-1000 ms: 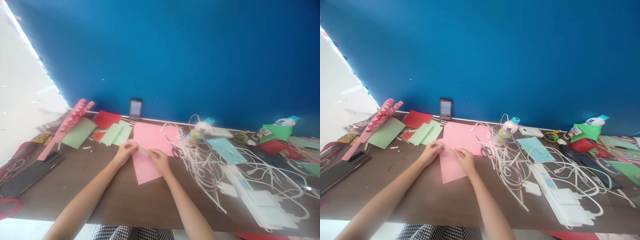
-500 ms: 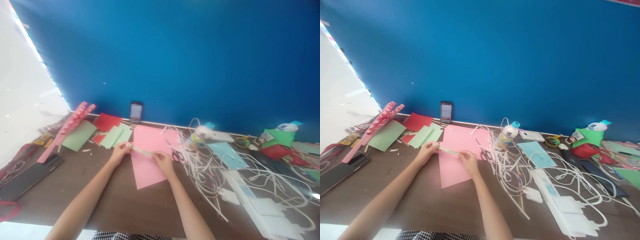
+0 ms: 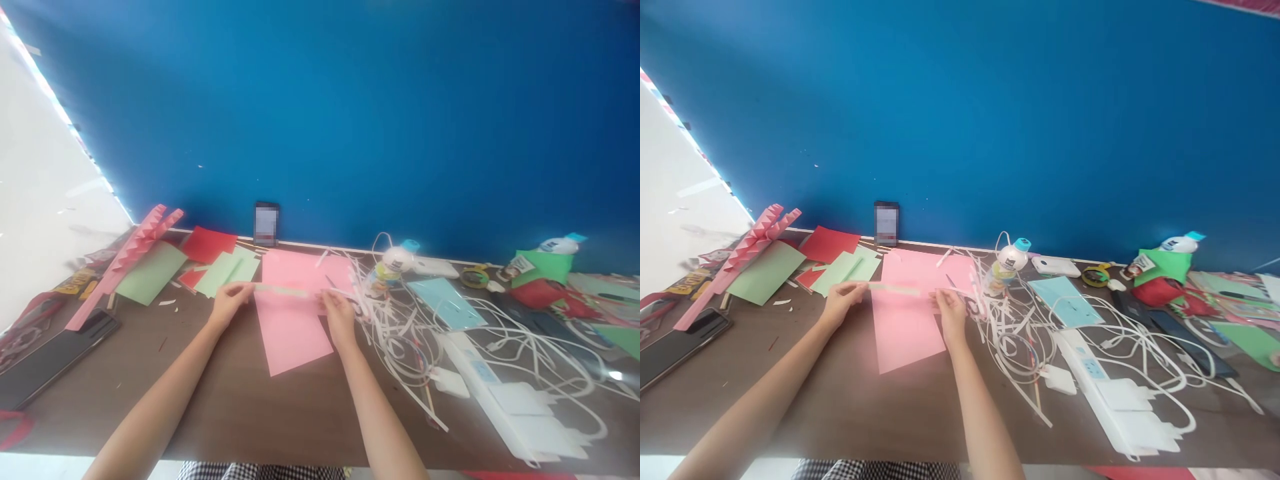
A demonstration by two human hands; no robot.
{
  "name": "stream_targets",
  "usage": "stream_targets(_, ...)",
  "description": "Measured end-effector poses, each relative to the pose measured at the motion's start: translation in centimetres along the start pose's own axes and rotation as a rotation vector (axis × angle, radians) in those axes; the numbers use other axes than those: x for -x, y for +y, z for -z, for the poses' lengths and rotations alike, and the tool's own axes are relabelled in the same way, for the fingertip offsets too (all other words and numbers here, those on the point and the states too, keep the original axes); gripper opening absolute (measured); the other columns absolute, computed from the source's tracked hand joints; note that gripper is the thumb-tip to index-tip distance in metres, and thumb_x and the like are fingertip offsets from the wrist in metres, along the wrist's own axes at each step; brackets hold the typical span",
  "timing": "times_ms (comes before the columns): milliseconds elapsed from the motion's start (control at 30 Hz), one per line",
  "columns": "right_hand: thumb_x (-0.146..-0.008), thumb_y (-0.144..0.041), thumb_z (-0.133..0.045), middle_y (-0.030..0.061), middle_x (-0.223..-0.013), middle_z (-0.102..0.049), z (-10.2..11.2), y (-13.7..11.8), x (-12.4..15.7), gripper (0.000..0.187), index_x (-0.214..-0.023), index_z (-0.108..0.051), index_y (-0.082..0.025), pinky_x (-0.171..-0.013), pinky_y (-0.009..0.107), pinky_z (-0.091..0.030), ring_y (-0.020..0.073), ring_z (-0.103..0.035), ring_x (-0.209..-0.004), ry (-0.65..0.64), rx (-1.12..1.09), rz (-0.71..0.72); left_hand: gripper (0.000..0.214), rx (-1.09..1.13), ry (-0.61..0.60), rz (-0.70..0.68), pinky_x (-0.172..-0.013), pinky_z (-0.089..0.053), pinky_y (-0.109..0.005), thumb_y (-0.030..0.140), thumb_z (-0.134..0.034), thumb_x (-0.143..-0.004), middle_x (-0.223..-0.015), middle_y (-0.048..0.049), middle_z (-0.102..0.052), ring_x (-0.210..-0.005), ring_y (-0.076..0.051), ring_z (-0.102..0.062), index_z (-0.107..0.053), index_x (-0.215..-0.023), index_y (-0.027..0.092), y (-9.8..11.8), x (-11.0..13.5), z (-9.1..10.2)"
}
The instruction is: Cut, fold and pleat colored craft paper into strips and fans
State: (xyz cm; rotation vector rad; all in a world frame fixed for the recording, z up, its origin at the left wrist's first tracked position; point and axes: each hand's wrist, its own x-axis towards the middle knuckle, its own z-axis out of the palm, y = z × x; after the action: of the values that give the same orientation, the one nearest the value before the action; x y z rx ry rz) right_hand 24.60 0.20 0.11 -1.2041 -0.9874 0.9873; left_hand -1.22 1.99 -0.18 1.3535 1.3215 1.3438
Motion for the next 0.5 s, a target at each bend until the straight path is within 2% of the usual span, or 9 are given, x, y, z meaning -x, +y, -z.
stream_targets(67, -0.075, -0.04, -0.055, 0.0057, -0.079, -0.065, 0.6, 0.1, -0.2, 0.025, -0.083, -0.057, -0.016, -0.057, 0.028, -0.049, 0.0145, -0.062, -0.062, 0.082, 0.075, 0.077, 0.026, -0.022, 0.227, -0.035, -0.057, -0.047, -0.025, 0.037, -0.06, -0.07, -0.058, 0.0002, -0.061, -0.056, -0.013, -0.057, -0.068, -0.082, 0.016, -0.6, -0.2, 0.0)
stream_targets(133, -0.078, -0.038, -0.051, 0.0065, -0.081, -0.064, 0.9, 0.2, -0.3, 0.023, -0.083, -0.057, -0.016, -0.062, 0.031, -0.05, 0.0159, -0.061, -0.067, 0.105, 0.233, 0.179, 0.027, -0.082, 0.357, -0.095, -0.068, -0.05, -0.029, 0.035, -0.058, -0.071, -0.075, -0.004, -0.067, -0.069, -0.017, -0.062, -0.067, -0.088, 0.015, -1.1, -0.4, 0.0)
stream_targets(233, -0.08, -0.031, -0.047, 0.008, -0.087, -0.063, 0.8, 0.6, -0.1, 0.02, -0.086, -0.059, -0.017, -0.074, 0.036, -0.049, 0.0194, -0.06, -0.082, 0.018, 0.524, 0.348, 0.026, -0.264, 0.381, -0.221, -0.082, -0.048, -0.033, 0.029, -0.052, -0.076, -0.098, -0.0076, -0.065, -0.09, -0.02, -0.061, -0.066, -0.094, 0.016, -1.8, -0.7, -0.2)
stream_targets(333, -0.081, -0.024, -0.044, 0.0085, -0.098, -0.062, 0.2, 1.1, 0.3, 0.022, -0.094, -0.061, -0.019, -0.086, 0.039, -0.044, 0.0207, -0.056, -0.095, -0.209, 0.755, 0.496, 0.029, -0.492, 0.34, -0.299, -0.091, -0.042, -0.039, 0.017, -0.044, -0.077, -0.114, -0.0117, -0.057, -0.107, -0.024, -0.052, -0.064, -0.099, 0.015, -2.4, -0.9, -0.3)
stream_targets(433, -0.081, -0.022, -0.045, 0.0072, -0.114, -0.057, -0.2, 1.7, 0.8, 0.029, -0.106, -0.059, -0.021, -0.097, 0.041, -0.037, 0.0218, -0.049, -0.11, -0.398, 0.9, 0.575, 0.036, -0.665, 0.317, -0.342, -0.094, -0.036, -0.044, 0.004, -0.043, -0.07, -0.126, -0.0136, -0.045, -0.118, -0.029, -0.039, -0.064, -0.098, 0.015, -2.7, -0.9, -0.3)
stream_targets(500, -0.081, -0.023, -0.045, 0.0062, -0.12, -0.054, -0.3, 2.0, 1.0, 0.032, -0.111, -0.057, -0.022, -0.099, 0.043, -0.034, 0.0225, -0.045, -0.115, -0.447, 0.96, 0.583, 0.04, -0.704, 0.357, -0.371, -0.093, -0.036, -0.043, 0.001, -0.042, -0.067, -0.126, -0.0109, -0.045, -0.117, -0.028, -0.038, -0.065, -0.095, 0.018, -2.5, -0.8, -0.1)
